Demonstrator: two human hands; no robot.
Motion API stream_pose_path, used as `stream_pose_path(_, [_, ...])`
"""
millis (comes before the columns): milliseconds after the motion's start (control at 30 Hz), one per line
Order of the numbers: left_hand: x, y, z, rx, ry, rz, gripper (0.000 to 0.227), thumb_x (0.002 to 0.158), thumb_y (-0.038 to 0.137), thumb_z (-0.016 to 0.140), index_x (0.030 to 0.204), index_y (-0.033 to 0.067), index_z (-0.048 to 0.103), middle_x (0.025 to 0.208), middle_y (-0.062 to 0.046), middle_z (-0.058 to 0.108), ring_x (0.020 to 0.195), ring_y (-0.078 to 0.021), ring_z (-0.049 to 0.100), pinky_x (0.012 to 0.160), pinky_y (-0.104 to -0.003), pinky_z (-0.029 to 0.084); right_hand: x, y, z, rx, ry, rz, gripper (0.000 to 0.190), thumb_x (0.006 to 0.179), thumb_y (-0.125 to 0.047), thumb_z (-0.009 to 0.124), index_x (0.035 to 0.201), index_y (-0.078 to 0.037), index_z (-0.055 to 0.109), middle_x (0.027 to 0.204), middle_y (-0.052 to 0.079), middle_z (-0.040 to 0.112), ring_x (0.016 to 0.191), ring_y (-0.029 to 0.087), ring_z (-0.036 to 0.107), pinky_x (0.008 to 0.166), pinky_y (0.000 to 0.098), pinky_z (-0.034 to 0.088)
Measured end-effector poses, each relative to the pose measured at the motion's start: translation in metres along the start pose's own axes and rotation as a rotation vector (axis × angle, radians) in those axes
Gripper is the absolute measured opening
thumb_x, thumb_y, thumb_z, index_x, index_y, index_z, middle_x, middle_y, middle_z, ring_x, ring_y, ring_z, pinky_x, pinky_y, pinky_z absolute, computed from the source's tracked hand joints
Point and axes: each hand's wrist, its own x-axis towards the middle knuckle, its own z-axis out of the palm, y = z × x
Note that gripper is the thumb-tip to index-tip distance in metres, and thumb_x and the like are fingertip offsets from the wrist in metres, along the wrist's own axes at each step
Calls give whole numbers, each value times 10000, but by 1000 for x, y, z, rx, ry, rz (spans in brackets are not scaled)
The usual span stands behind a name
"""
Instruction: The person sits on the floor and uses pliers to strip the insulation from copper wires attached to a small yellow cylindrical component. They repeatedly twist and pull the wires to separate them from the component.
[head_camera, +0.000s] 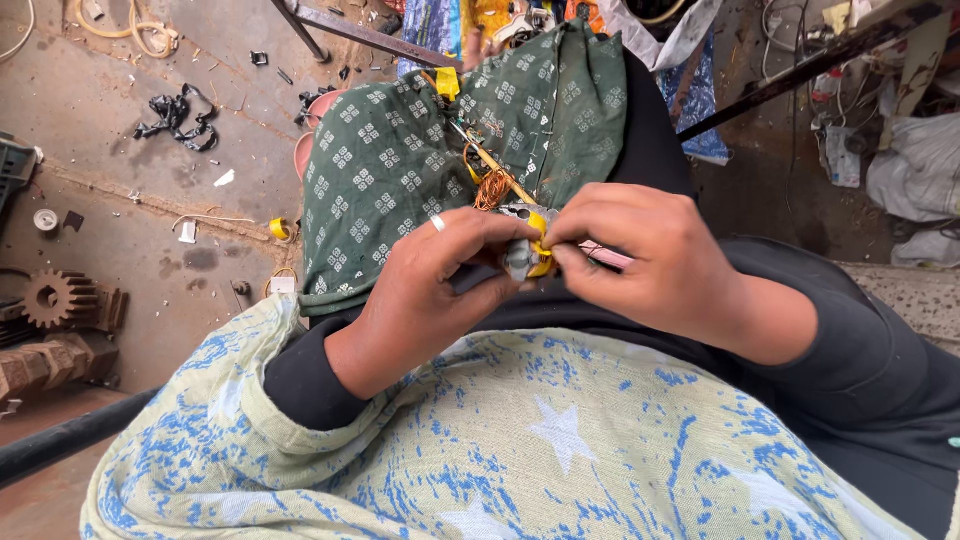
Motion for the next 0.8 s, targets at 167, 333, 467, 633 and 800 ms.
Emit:
stream_pose_path(167, [0, 4, 1, -42, 41, 44, 487, 859, -61, 780, 1309, 74, 647, 1157, -100, 663, 1001, -200, 716, 865, -297, 591, 0, -4, -6, -17, -6, -7, 252, 822, -103, 832, 1010, 8, 706, 970, 127, 715, 852, 261, 735, 718, 335, 580])
stream_pose_path(333, [1, -8, 3, -138, 1, 7, 464, 895, -69, 763, 1327, 63, 658, 1274, -79, 669, 1172, -193, 703, 975, -306, 605, -5, 21, -3, 203, -93, 83, 117, 910, -16, 758, 1016, 6, 714, 975, 94, 728, 889, 176, 726, 764, 271, 553])
stream_pose_path(467, [-1, -15, 10, -522, -32, -191, 458, 958, -44, 696, 1397, 31, 589, 1356, -58, 604, 1293, -162, 633, 1089, -311, 581, -12, 40, 5, 871, -122, 523, 140, 964, -32, 696, 1090, 27, 688, 1028, 69, 712, 937, 82, 674, 783, 227, 542])
stream_pose_path(633, [-1, -27, 19, -659, 53, -321, 508, 894, -12, 804, 1323, 9, 534, 1270, -69, 617, 1179, -140, 630, 1025, -302, 573, -18, 39, 18, 810, -65, 411, 106, 1000, -34, 663, 1072, 42, 650, 1071, 57, 654, 907, 76, 654, 764, 223, 540])
stream_pose_path(800, [-5, -33, 21, -679, 29, -381, 432, 948, 6, 775, 1328, -16, 573, 1226, -110, 664, 1140, -151, 664, 1008, -319, 580, -17, 41, 18, 948, -90, 512, 141, 1037, -65, 624, 1130, 40, 624, 1030, 66, 663, 909, 83, 641, 785, 232, 528])
